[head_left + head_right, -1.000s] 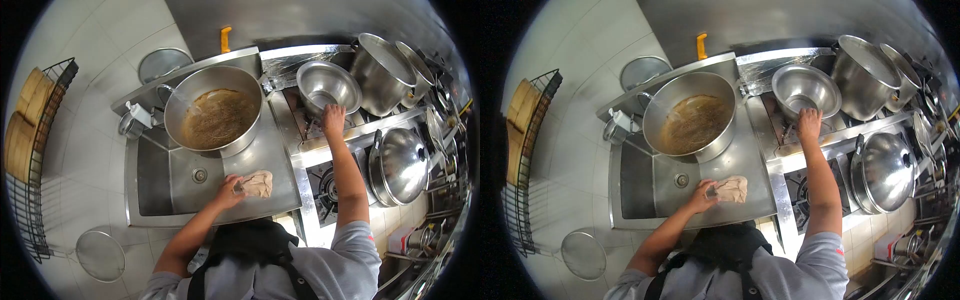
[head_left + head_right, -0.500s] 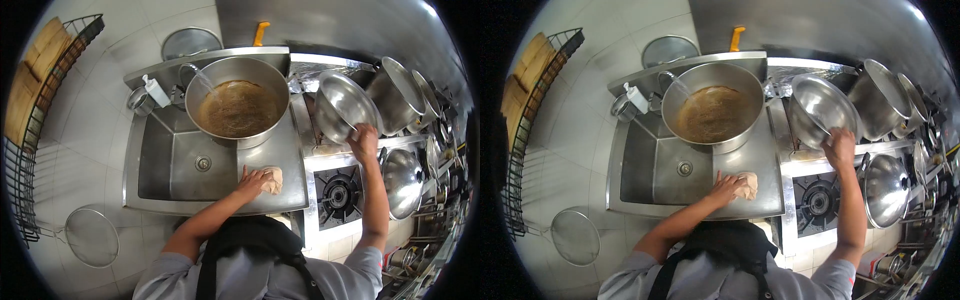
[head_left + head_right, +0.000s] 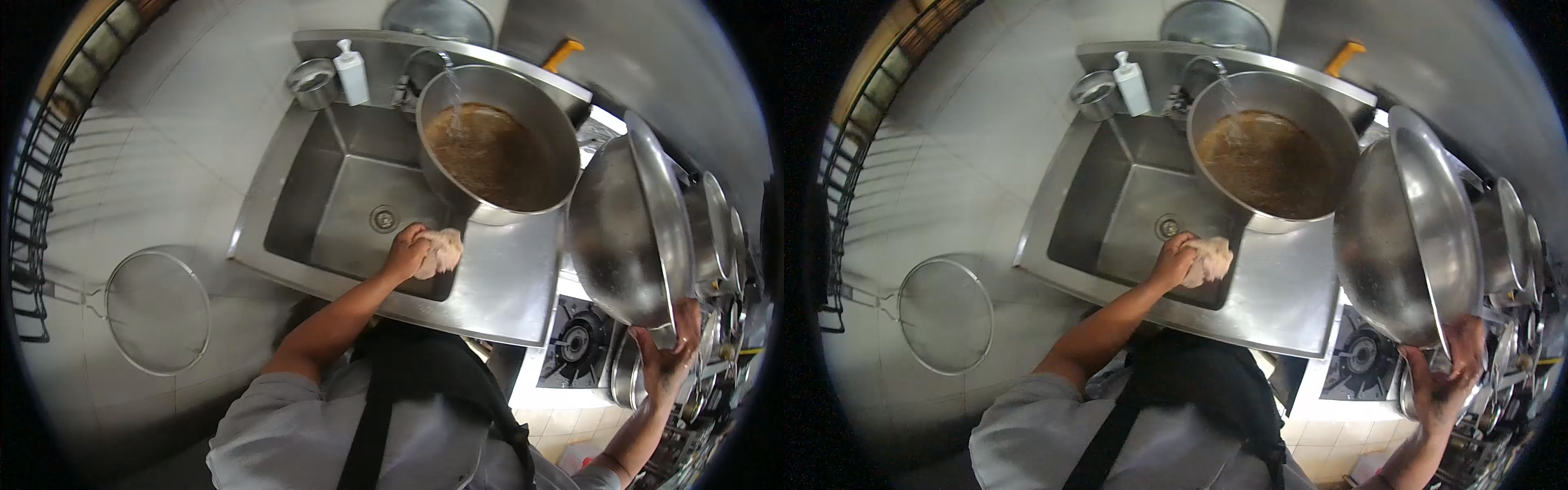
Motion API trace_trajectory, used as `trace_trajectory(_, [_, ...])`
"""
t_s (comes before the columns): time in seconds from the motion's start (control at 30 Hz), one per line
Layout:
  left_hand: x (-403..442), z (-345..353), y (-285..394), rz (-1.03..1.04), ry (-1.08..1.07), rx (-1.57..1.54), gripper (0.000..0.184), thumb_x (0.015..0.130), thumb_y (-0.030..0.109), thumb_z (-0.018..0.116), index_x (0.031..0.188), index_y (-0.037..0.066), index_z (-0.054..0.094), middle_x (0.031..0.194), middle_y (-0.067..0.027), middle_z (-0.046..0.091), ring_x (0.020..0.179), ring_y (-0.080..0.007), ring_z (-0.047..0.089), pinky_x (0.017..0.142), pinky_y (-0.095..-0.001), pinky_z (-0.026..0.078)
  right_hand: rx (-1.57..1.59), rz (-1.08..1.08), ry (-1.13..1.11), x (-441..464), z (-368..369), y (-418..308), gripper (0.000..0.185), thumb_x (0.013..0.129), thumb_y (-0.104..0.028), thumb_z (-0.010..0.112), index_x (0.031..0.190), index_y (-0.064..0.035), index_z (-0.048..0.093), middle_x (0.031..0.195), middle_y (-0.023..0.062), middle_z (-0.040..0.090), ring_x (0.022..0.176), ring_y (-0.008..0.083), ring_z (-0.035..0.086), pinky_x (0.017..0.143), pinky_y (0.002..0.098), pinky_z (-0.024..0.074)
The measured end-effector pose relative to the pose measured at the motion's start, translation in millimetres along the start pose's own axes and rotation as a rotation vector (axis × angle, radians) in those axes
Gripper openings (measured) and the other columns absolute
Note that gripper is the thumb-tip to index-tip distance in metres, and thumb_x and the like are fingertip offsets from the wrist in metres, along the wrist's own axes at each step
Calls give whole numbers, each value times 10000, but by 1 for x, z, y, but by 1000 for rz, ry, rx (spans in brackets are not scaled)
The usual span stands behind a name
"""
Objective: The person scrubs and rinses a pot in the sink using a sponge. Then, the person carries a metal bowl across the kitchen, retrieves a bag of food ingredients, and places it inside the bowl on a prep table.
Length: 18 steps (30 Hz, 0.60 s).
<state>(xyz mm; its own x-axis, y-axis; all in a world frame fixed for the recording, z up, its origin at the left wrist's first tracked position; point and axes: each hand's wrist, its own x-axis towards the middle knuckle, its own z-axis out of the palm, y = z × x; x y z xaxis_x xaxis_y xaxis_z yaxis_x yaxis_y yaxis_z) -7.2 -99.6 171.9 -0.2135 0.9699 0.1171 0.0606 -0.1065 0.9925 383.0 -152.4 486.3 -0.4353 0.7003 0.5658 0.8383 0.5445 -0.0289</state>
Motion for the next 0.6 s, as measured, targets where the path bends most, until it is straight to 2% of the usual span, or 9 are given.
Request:
trace_trajectory(0.03, [-3, -7, 10, -186, 12, -135, 189, 754, 93, 535, 900, -18, 580, 842, -117, 620, 755, -191, 609, 686, -301, 488, 142, 9, -116, 16, -6, -8, 558, 634, -175, 826, 1094, -30, 545, 1096, 163, 579, 1075, 360, 531, 942, 457, 383])
trace_trajectory(0.1, [-6, -5, 37, -152, -132, 187, 253, 773, 117, 534, 969, -35, 582, 853, -118, 634, 785, -185, 612, 706, -325, 493, 151, -8, -35, 20, 3, -15, 540, 626, -202, 828, 1070, -30, 575, 1091, 161, 599, 1088, 358, 544, 968, 469, 382])
trace_trajectory(0.27, [-28, 74, -7, -71, -420, 76, 545, 827, 300, 660, 1237, -11, 481, 1104, -153, 579, 1053, -235, 542, 905, -340, 432, -23, -150, 20, 46, 14, -60, 425, 614, -222, 834, 951, -49, 641, 1033, 119, 620, 1068, 331, 550, 949, 442, 403])
trace_trajectory(0.3, [-31, 71, 2, -76, -536, 229, 704, 788, 346, 712, 1305, -16, 401, 1272, -202, 490, 1185, -279, 484, 983, -367, 392, 41, -202, 8, 58, 13, -70, 395, 615, -223, 831, 919, -49, 647, 949, 115, 627, 997, 333, 568, 906, 441, 417])
trace_trajectory(0.37, [-32, 60, 13, -199, -589, 197, 639, 818, 272, 700, 1306, -21, 410, 1337, -195, 447, 1248, -280, 424, 1029, -369, 349, 197, -290, -47, 73, 7, -78, 322, 622, -176, 795, 864, -38, 635, 794, 96, 621, 765, 322, 587, 707, 411, 461])
trace_trajectory(0.4, [-27, 46, 58, -379, -644, 282, 561, 845, 242, 669, 1281, -24, 436, 1317, -182, 477, 1227, -269, 452, 1023, -356, 362, 240, -325, -75, 73, 5, -77, 294, 626, -158, 777, 849, -35, 629, 781, 89, 618, 719, 303, 581, 633, 387, 461])
trace_trajectory(0.5, [-25, -8, -5, -63, -638, 598, 322, 841, 251, 649, 777, -61, 599, 828, -185, 651, 773, -244, 616, 666, -393, 466, 373, -314, -58, 49, -4, -79, 288, 655, -160, 739, 879, -20, 626, 788, 89, 614, 739, 283, 585, 631, 381, 471])
trace_trajectory(0.57, [-24, -33, -25, 58, -573, 394, 245, 830, 171, 639, 762, -58, 587, 753, -141, 616, 703, -204, 571, 645, -358, 446, 387, -251, -13, 31, -10, -79, 266, 665, -188, 756, 842, -23, 646, 747, 73, 593, 699, 280, 562, 617, 369, 462])
trace_trajectory(0.6, [-26, -31, -7, -240, -492, 296, 175, 856, 127, 623, 838, -44, 591, 768, -98, 615, 749, -162, 574, 682, -320, 456, 421, -219, 19, 23, -14, -78, 248, 693, -189, 749, 841, -19, 645, 752, 72, 594, 711, 276, 568, 610, 359, 468])
